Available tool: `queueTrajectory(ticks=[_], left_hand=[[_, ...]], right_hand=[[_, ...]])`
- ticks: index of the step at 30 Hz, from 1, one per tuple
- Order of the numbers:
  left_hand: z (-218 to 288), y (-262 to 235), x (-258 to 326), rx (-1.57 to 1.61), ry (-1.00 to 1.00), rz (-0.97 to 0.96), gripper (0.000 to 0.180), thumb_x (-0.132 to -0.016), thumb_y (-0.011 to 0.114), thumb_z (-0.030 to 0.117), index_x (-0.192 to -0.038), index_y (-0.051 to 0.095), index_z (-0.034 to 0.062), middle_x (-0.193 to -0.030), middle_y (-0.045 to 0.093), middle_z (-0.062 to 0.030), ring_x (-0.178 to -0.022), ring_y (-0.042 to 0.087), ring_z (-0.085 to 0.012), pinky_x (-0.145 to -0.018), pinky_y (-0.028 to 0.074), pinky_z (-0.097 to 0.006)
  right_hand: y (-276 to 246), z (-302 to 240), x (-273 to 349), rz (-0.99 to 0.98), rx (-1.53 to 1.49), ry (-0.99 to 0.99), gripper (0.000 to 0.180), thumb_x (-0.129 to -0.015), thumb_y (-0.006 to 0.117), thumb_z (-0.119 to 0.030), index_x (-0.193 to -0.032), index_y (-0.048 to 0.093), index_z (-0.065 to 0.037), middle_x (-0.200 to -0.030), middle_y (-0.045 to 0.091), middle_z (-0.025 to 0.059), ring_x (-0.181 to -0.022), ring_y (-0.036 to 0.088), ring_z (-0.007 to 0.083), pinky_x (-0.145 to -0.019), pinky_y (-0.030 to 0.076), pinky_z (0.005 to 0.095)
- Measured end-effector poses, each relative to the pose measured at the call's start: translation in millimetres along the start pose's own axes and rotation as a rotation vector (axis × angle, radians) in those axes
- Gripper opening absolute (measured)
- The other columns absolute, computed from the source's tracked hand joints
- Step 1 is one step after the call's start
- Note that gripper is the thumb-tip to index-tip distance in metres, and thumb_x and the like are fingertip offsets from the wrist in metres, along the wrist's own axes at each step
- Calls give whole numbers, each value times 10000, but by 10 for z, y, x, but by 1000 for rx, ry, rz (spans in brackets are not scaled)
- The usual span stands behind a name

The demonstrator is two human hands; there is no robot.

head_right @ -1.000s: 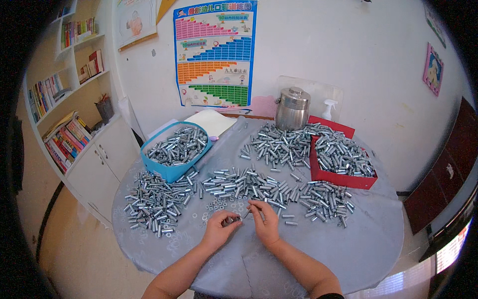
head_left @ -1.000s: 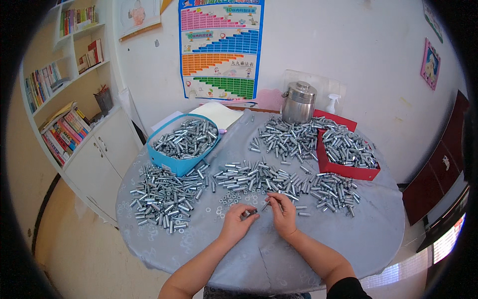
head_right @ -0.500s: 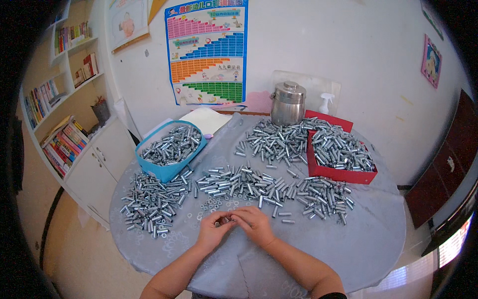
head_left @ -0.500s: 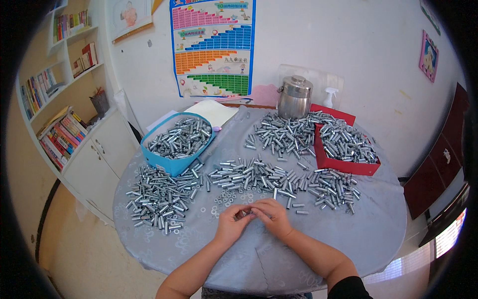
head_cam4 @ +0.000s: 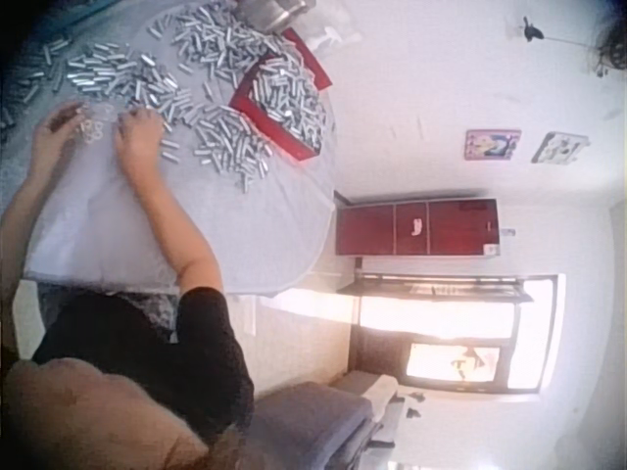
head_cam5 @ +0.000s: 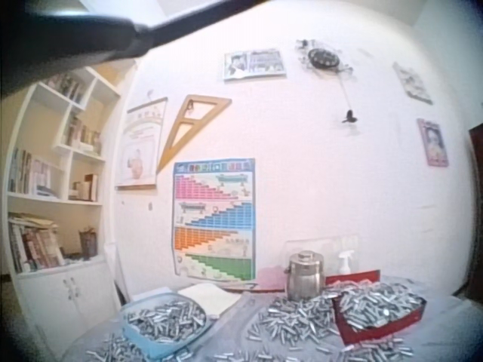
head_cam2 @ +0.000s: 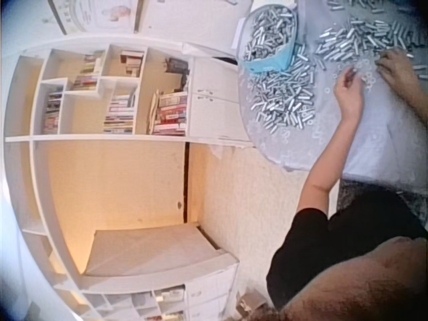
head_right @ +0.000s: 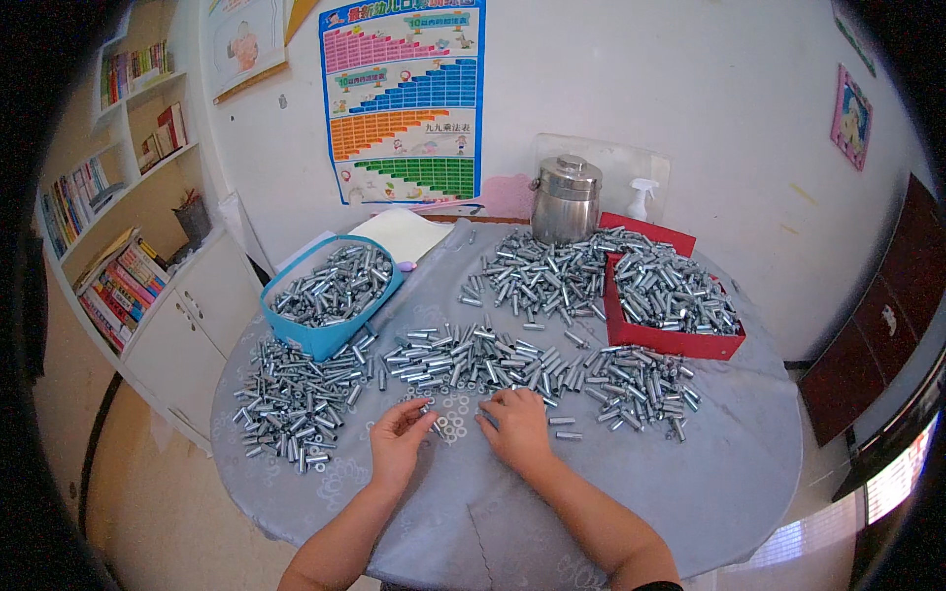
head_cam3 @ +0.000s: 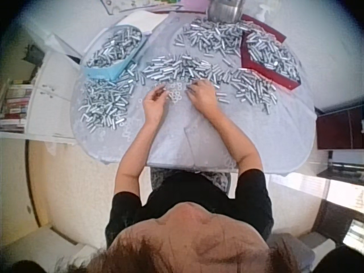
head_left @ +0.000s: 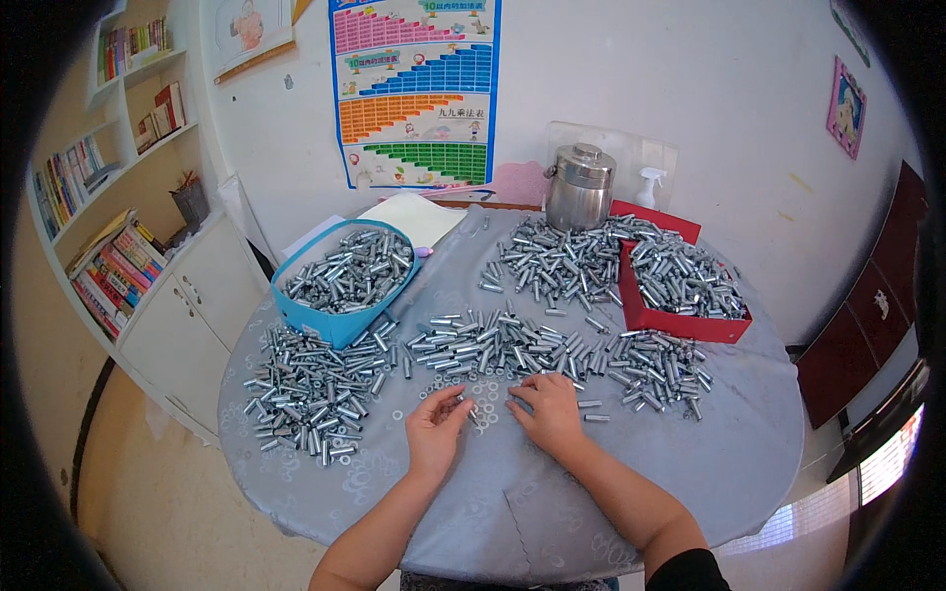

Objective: The person sits at a table covered with a grey cloth and assembles small metal fasteners by hand. They repeatedly pick up cylindrical metal pieces and small washers, slide the washers onto the cylinders, and place the assembled units into a blue plastic basket. The table also holds a red box and a metal container filled with loose parts.

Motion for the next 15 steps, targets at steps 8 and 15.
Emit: queueTrajectory(ticks=[8, 15], left_hand=[[-49, -30, -17, 41, -53, 33, 222, -781, 666, -2, -1001, 638, 10, -809, 599, -13, -725, 554, -69, -661, 458, -193], [-35, -92, -28, 21, -39, 55, 211, -780, 676, 18, -987, 637, 15, -799, 605, -18, -710, 557, -72, -641, 455, -197]], right_hand=[[97, 78, 0, -95, -105, 46, 152, -712, 681, -190, -842, 655, -115, -844, 607, 35, -879, 528, 250, -797, 370, 386], [68, 51, -3, -58, -144, 104, 245, -715, 680, -176, -943, 628, -101, -868, 631, 33, -897, 538, 239, -829, 356, 376]])
Point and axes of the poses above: each hand's wrist, its own x-axis away from the middle knuckle, its own y-axis out of the palm, z = x × y, the point moved 9 cm from there along -x, towards the middle knuckle
